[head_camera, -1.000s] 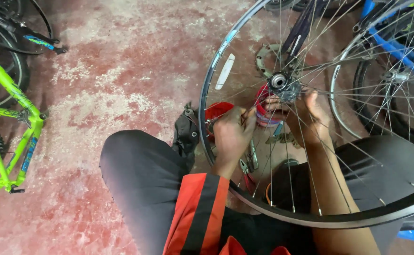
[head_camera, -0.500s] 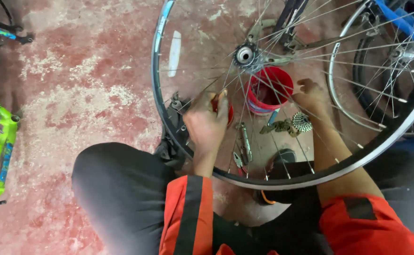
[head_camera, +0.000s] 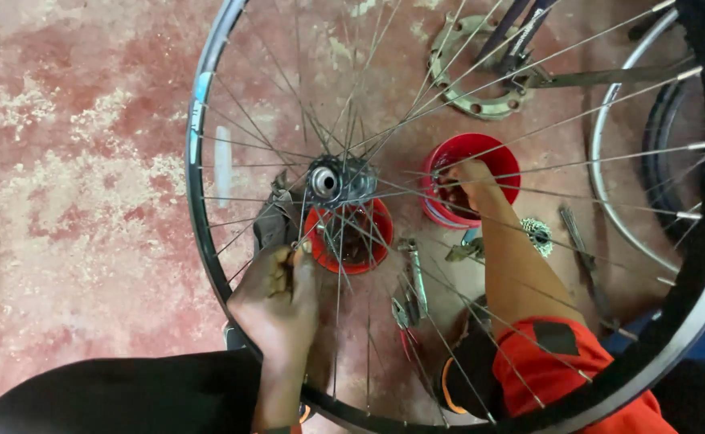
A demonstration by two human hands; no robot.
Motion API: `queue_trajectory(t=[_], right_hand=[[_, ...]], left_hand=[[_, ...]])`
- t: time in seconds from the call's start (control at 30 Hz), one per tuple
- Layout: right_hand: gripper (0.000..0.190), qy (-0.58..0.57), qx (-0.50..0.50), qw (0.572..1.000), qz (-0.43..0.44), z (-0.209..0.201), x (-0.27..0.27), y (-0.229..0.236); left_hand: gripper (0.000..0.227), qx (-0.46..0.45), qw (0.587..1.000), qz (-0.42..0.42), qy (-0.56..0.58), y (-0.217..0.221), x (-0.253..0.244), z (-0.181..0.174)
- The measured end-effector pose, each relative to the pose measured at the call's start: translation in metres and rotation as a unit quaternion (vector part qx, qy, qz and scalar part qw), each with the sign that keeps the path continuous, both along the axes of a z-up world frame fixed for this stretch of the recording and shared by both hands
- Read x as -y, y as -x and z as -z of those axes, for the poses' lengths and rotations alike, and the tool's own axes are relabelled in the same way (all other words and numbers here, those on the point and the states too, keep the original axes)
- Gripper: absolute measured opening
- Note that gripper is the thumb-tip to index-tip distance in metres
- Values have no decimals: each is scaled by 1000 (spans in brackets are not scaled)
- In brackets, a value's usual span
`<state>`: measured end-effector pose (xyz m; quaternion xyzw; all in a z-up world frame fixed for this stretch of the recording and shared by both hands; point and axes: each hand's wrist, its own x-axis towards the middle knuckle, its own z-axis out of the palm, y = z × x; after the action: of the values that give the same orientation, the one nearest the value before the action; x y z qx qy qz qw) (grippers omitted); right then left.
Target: The person sits on the floor with a bicycle wheel and packs ball bearings into the hub, pressing red grease into the hub races by hand. They place bearings one at a time from their palm into the hub, then reposition the wheel and continue seating bearings and grease.
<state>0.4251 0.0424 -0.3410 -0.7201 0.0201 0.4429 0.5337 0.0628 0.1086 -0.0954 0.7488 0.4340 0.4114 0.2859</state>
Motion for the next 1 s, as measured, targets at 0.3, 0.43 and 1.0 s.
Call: queue_trajectory(t=[0.3, 0.43, 1.0], right_hand=[[33, 157, 89, 974, -137, 70, -6, -30], [30, 166, -4, 982, -90, 30, -24, -7], [33, 205, 76, 951, -220, 64, -25, -25]], left_hand=[[7, -75, 996, -48, 2, 6, -9, 7], [8, -64, 996, -54, 10, 7, -11, 11], [11, -25, 998, -52, 15, 1, -11, 8]])
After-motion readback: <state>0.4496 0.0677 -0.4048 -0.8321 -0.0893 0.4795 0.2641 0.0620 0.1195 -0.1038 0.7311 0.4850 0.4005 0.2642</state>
